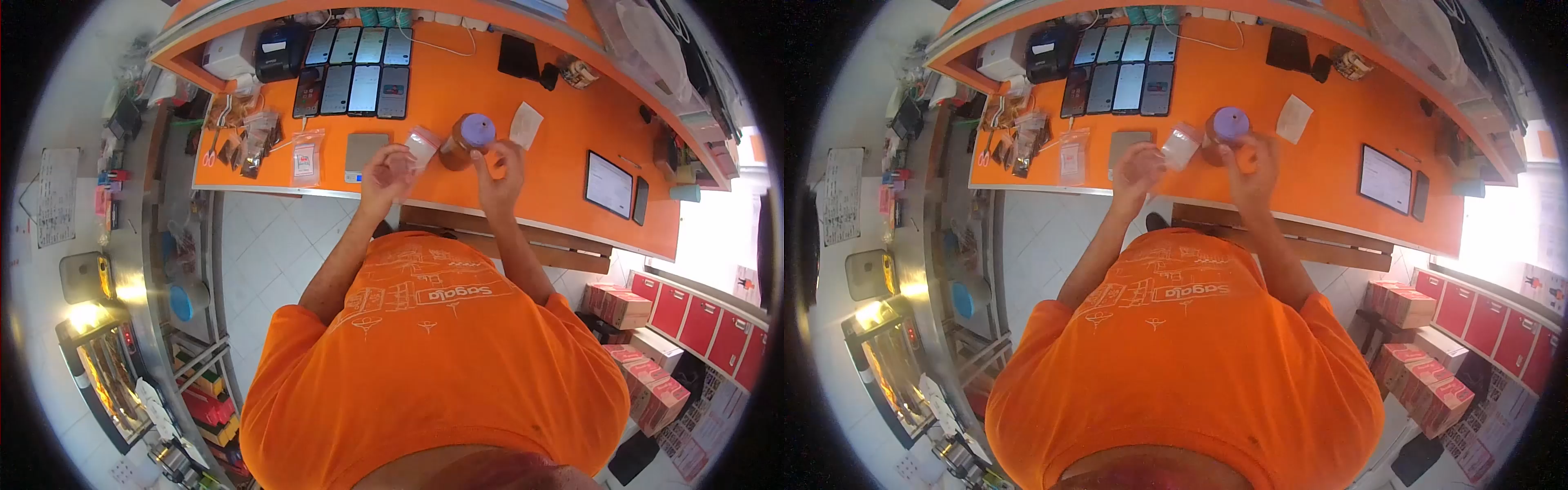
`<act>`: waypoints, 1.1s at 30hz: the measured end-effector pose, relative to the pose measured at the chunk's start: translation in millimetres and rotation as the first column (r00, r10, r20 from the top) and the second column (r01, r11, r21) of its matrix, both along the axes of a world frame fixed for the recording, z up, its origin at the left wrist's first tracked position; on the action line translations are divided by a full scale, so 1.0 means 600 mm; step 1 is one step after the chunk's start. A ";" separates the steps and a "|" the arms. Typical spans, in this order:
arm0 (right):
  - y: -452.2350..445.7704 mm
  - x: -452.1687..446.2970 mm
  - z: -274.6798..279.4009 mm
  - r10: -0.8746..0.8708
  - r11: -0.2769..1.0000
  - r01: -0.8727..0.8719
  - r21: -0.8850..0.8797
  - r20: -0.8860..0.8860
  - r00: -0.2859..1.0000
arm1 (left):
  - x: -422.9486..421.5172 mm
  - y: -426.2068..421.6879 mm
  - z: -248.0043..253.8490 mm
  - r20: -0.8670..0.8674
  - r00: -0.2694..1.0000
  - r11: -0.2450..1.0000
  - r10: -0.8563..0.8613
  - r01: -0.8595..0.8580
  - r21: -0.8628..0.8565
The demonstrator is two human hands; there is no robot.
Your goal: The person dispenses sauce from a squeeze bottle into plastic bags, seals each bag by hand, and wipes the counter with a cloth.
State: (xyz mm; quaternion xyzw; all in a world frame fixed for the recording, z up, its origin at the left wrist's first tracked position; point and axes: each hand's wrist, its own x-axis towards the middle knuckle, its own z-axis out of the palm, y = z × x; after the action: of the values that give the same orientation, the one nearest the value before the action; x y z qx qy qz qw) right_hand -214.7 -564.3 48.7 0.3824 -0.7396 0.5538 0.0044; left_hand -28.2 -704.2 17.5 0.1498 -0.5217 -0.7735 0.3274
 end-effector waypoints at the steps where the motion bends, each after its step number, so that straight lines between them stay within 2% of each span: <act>1: -0.004 -0.019 -0.003 -0.044 0.999 0.048 0.017 -0.170 0.985 | 0.003 0.004 0.000 -0.083 0.996 0.991 -0.015 0.026 0.133; 2: -0.009 -0.037 -0.008 -0.082 0.995 0.096 0.024 -0.335 0.939 | 0.007 0.007 0.001 -0.168 0.986 0.964 -0.018 0.062 0.260; 3: -0.016 -0.054 -0.035 -0.005 1.000 0.008 0.011 -0.288 0.958 | 0.011 0.009 0.001 -0.252 0.968 0.920 -0.008 0.105 0.377; 5: -0.032 -0.079 -0.109 0.156 0.986 -0.164 -0.026 -0.196 0.968 | 0.020 0.006 -0.016 -0.196 0.980 0.899 -0.032 0.114 0.423; 9: -0.098 -0.093 -0.111 0.223 0.972 -0.230 -0.039 -0.139 0.965 | 0.024 0.004 -0.020 -0.188 0.982 0.892 -0.023 0.105 0.440; 11: -0.118 -0.091 -0.106 0.253 0.965 -0.259 -0.047 -0.112 0.961 | 0.026 -0.002 -0.013 -0.061 0.998 0.960 -0.010 0.027 0.280; 13: -0.116 -0.094 -0.051 0.448 0.894 -0.445 0.055 -0.125 0.885 | 0.028 -0.015 -0.012 0.006 1.000 0.994 0.016 -0.016 0.105; 15: -0.106 -0.092 0.030 0.628 0.768 -0.602 0.220 -0.075 0.774 | 0.039 -0.026 -0.018 0.024 0.999 0.998 0.034 -0.032 -0.058; 17: -0.087 -0.085 0.115 0.760 0.571 -0.706 0.418 0.055 0.648 | 0.048 -0.027 0.005 0.160 0.985 0.990 0.066 -0.046 -0.130; 18: -0.081 -0.079 0.144 0.779 0.456 -0.699 0.551 0.132 0.612 | 0.051 -0.029 0.015 0.225 0.971 0.985 0.081 -0.044 -0.167; 20: -0.075 -0.065 0.193 0.774 0.179 -0.638 0.749 0.293 0.562 | 0.054 -0.034 0.018 0.248 0.968 0.973 0.039 0.020 -0.230; 23: -0.075 -0.031 0.246 0.769 -0.066 -0.407 0.911 0.306 0.561 | 0.046 -0.033 0.027 0.319 0.947 0.910 0.023 0.112 -0.399; 24: -0.074 -0.030 0.246 0.784 -0.088 -0.365 0.927 0.291 0.548 | 0.042 -0.031 0.028 0.347 0.937 0.875 0.029 0.145 -0.463; 27: -0.075 -0.033 0.242 0.830 -0.124 -0.263 0.957 0.245 0.500 | 0.022 -0.029 0.014 0.256 0.966 0.792 0.038 0.127 -0.597; 30: -0.073 -0.038 0.239 0.866 -0.104 -0.221 0.970 0.198 0.459 | 0.013 -0.030 0.004 0.316 0.949 0.823 -0.005 0.183 -0.537; 33: -0.070 -0.032 0.246 0.873 -0.072 -0.188 0.980 0.153 0.463 | 0.007 -0.034 -0.002 0.225 0.974 0.840 -0.027 0.144 -0.522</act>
State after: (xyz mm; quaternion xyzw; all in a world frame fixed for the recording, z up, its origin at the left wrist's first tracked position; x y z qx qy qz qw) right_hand -233.8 -606.5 196.5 0.7168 -0.6186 -0.2053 -0.2480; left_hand -23.9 -724.9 16.6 0.1092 -0.7541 -0.5911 0.2646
